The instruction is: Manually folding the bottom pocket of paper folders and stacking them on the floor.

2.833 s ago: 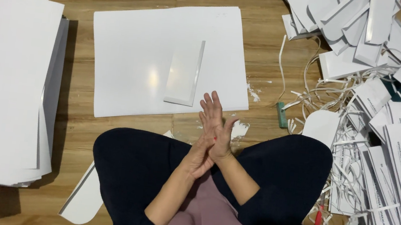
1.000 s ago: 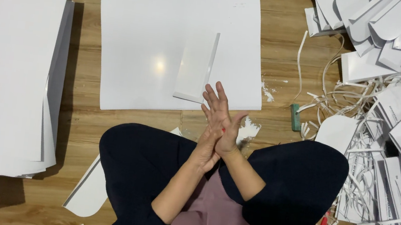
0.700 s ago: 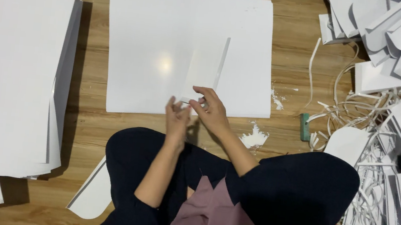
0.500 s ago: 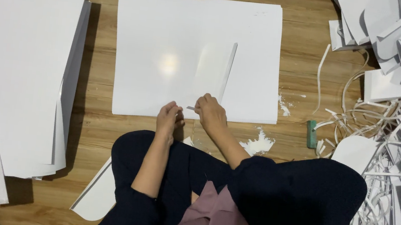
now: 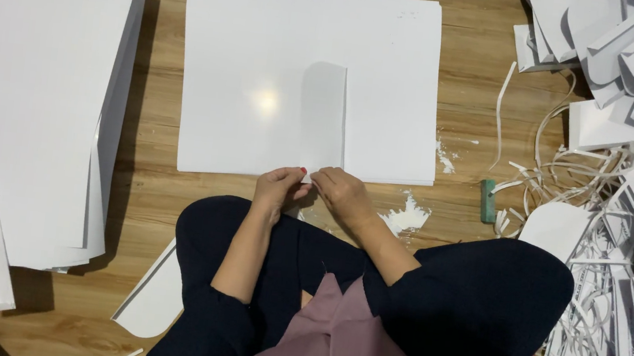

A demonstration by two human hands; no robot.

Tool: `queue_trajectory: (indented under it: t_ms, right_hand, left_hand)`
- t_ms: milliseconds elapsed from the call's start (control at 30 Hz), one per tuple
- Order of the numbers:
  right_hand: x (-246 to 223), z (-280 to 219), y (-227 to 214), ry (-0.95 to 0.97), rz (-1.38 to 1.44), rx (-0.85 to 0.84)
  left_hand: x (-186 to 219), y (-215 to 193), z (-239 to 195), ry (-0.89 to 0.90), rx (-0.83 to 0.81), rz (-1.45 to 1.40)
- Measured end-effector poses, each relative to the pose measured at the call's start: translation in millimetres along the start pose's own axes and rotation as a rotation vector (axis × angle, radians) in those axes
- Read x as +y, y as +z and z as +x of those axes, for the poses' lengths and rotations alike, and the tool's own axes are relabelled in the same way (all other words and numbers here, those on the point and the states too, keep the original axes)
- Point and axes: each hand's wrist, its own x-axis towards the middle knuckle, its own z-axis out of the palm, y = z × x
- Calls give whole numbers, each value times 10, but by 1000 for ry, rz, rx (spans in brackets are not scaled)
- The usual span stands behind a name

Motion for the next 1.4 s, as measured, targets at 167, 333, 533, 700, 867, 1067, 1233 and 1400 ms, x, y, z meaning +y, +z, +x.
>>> queue_trajectory:
  t_ms: [167, 333, 533, 700, 867, 1067, 1233, 1400]
  right_hand:
    - [-6, -41, 16, -58, -78, 43]
    - [45, -83, 71, -90, -130, 77]
    - [-7, -36, 93, -124, -185, 132]
    - [-22, -62, 102, -59, -136, 158]
    - [-98, -14, -62, 25, 109, 197]
    - [-76, -38, 11, -80, -94, 146]
    - [24, -91, 193, -97, -127, 139]
    - [-40, -54, 18, 0, 115, 99]
  left_hand:
    - [20, 29, -102, 70, -25, 32]
    - [67, 73, -185, 93, -30, 59]
    - [67, 59, -143, 106, -22, 32]
    - [116, 92, -234, 114, -30, 61]
    - [118, 94, -219, 128, -27, 39]
    - [65, 63, -174, 141, -25, 62]
    - [13, 65, -137, 164, -18, 94]
    - [-18, 44, -101, 172, -29, 61]
